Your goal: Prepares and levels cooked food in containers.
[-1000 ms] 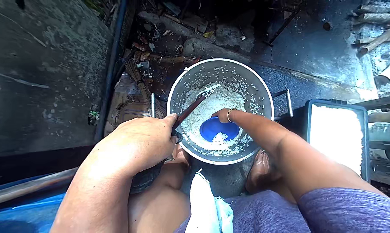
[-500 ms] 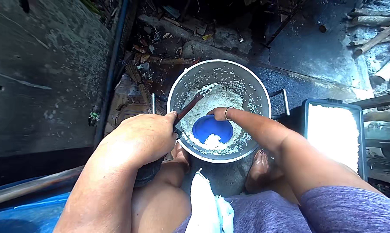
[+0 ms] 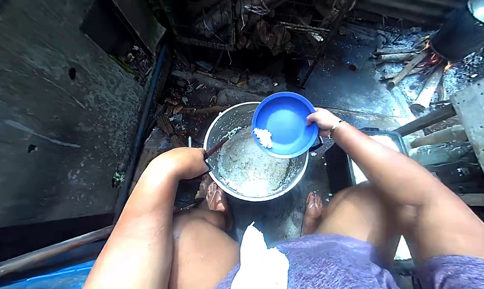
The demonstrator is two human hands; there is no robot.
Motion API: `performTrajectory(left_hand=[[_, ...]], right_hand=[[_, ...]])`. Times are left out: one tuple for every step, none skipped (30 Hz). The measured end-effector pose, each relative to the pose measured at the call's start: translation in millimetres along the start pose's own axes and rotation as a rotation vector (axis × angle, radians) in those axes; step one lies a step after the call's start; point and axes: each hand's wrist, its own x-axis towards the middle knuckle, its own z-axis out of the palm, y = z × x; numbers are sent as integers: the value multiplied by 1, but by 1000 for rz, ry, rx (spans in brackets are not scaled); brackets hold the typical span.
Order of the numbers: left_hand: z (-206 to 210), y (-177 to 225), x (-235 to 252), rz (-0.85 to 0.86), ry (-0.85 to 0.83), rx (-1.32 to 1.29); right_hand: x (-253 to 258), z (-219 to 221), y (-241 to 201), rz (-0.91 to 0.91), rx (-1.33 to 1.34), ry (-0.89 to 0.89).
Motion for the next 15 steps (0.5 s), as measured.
performTrajectory(left_hand=[[1,0,2,5,-7,5],[2,0,5,10,-14,3],[3,-1,8,18,-18,3],[5,-2,12,29,-11,3],[9,-3,17,42,5,1],[13,-6,24,55,26,-14],[16,-8,31,61,28,-23],[17,-8,35,59,12,-24],[18,-7,39,49,-14,-17],[20,-8,42,45,-38,-16],[22,-9,47,42,-56,-18],[25,-11,53,44,-68,-25],[28,-13,60,55,-69,-28],[31,-17,68,76,-65,-24],[34,-21,76,101,-62,-7]], right_hand=[[-13,-19,-3,-30,77,48],[-27,-39,-5,-65,147,98],[-42,-61,-5,-107,212,153],[-59,-84,-4,-154,270,207],[-79,-107,-4,-201,318,254],[-100,-129,-4,-247,355,303],[-123,-150,-3,-288,371,358],[-147,-171,0,-322,370,425],[-169,-191,5,-347,372,505],[-192,-208,13,-358,362,592],[-215,-223,20,-367,331,675],[-238,-236,29,-371,279,758],[-259,-246,40,-372,207,839],[-278,-255,53,-365,99,915],[-297,-261,67,-342,-42,969]])
